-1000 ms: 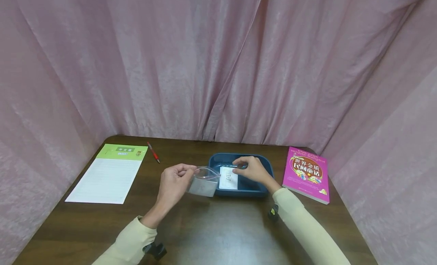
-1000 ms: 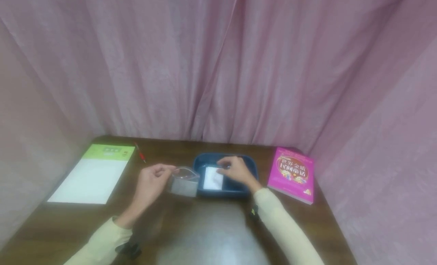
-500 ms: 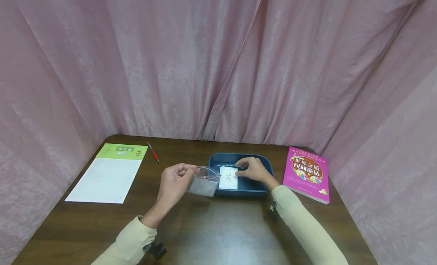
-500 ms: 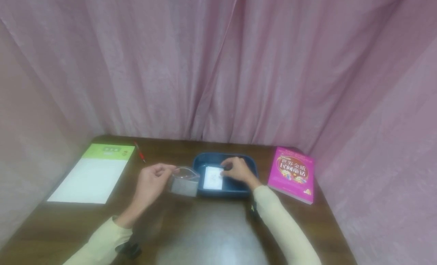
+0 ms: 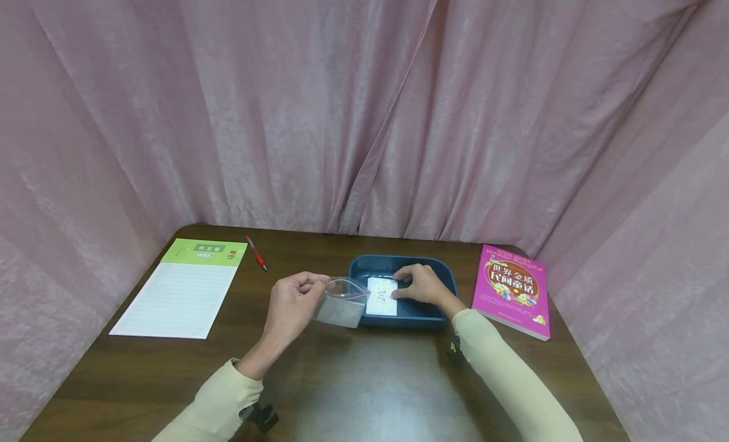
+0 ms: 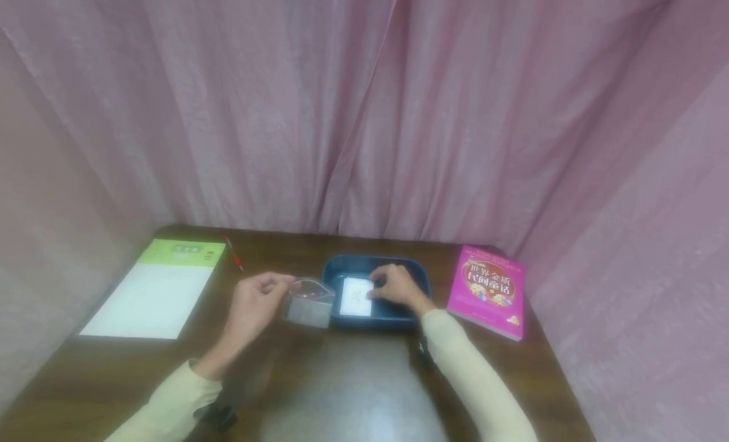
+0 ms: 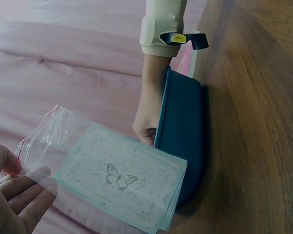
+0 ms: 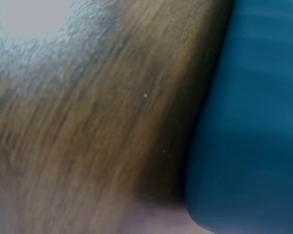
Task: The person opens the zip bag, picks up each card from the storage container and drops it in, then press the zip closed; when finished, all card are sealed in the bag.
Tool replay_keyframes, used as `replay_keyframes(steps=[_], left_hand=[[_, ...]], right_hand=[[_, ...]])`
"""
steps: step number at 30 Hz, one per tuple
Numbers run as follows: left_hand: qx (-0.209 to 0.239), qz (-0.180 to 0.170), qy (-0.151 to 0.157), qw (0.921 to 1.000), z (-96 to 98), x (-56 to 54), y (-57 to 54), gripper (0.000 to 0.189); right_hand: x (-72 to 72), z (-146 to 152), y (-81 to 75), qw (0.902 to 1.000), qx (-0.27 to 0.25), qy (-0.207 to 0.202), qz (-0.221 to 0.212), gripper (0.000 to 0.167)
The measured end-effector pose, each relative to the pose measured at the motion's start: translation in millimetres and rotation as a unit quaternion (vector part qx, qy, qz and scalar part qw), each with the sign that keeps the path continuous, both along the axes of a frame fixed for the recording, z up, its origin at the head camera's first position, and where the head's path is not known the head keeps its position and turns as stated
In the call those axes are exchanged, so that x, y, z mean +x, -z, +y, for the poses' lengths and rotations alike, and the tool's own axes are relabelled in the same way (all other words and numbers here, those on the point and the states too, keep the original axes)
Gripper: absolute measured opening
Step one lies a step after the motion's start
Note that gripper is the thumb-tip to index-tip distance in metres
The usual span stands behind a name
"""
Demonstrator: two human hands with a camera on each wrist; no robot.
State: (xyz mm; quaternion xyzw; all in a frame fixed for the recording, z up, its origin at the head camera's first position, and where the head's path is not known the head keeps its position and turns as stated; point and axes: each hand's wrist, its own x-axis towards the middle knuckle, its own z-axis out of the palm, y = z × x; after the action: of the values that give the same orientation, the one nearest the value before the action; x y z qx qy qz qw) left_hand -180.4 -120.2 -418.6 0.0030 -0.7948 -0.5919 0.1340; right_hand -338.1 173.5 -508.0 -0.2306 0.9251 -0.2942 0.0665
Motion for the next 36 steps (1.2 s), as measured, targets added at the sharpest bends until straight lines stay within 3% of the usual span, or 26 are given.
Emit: replay_keyframes(steps=[6,14,23,28,33,36], left_hand=[[0.000,0.002,-0.001,1.0000,0.9,-0.1,0.4,0.014],[0.003,0.009,0.001,0.9999,1.8,-1.6,1.3,0.013],[0.004,0.004,0.002,1.0000,1.3,-1.4,2.5,0.014],[0.004,0.003,0.003,1.0000,0.4,-2.0,2.3,0.014],[0.003,-0.004,-0.001,1.0000,0.4,-2.1,2.0,0.014],[0.003,-0.006,-0.003,1.0000,0.6,-2.3,2.3,0.014]], right_hand=[[1.3,-0.2,0.8,0.9995,0.010,-0.022,0.019,0.042],[1.3,-1.8,1.6,0.9996,0.000,-0.021,0.019,0.040],[-0.6,2.2,-8.2,0.9981,-0.056,0.008,0.023,0.031],[-0.7,6.4,-20.5,0.9937,-0.112,0.003,-0.005,0.028],[4.0,8.7,-34.2,0.9817,-0.177,0.000,-0.072,0.030],[7.2,9.6,-41.7,0.9767,-0.195,-0.004,-0.090,0.030]])
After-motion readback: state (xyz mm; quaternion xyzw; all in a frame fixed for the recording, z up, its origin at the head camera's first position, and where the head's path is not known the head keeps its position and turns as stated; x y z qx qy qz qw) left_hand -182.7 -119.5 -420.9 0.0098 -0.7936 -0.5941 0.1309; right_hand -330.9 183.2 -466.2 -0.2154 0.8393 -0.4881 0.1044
